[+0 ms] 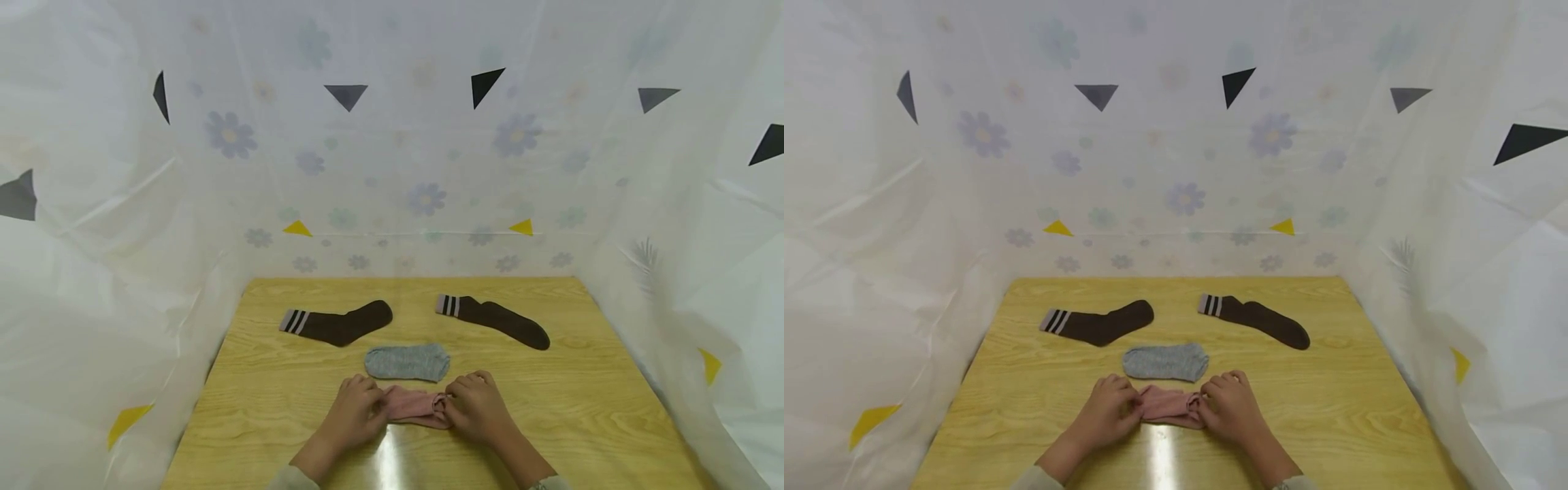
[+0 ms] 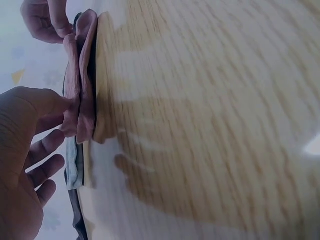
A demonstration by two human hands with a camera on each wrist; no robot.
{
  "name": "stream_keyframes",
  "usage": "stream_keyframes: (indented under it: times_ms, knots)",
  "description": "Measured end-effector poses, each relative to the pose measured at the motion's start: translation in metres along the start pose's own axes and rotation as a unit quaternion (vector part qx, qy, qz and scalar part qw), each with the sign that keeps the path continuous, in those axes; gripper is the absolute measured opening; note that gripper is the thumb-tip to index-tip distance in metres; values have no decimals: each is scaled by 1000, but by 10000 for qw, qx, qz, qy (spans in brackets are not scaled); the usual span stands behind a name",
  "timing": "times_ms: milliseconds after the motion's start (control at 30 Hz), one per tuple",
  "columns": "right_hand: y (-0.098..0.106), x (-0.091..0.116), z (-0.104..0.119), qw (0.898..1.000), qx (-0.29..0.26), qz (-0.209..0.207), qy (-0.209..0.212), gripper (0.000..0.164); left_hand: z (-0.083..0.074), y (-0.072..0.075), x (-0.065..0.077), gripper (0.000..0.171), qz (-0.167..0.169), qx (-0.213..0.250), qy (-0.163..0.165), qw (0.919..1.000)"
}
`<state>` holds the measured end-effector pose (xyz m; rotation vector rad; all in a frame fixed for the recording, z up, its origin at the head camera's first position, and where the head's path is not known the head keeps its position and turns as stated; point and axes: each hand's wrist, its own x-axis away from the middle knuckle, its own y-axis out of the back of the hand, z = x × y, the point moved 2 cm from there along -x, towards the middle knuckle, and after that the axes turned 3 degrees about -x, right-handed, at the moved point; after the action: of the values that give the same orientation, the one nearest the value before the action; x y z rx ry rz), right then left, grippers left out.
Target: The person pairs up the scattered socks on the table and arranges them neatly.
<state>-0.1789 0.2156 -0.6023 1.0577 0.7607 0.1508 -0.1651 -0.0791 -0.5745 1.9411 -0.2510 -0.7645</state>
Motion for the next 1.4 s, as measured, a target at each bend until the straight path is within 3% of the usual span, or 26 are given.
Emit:
stream_keyframes:
  times_ms: [300, 600, 833, 1167, 1400]
  knots:
    - [5, 0, -10, 9992, 70, -376, 71, 9, -5, 7, -13, 15, 35, 120, -26, 9999]
    - [22, -4, -20, 9984, 275, -492, -63, 10, -9, 6, -23, 13, -339, 132, -455, 9983]
    - [33, -2, -32, 9961, 513, -693, -174, 11, -7, -1, -33, 8, -159, 44, -553, 9983]
    - [43, 4, -42, 9919, 814, -316, -923, 15, -8, -6, -51, 7, 206, 432, -500, 9976]
    - [49, 9, -52, 9819, 939, 222, -1628, 14, -12, -5, -63, 7, 306, 458, -558, 9969]
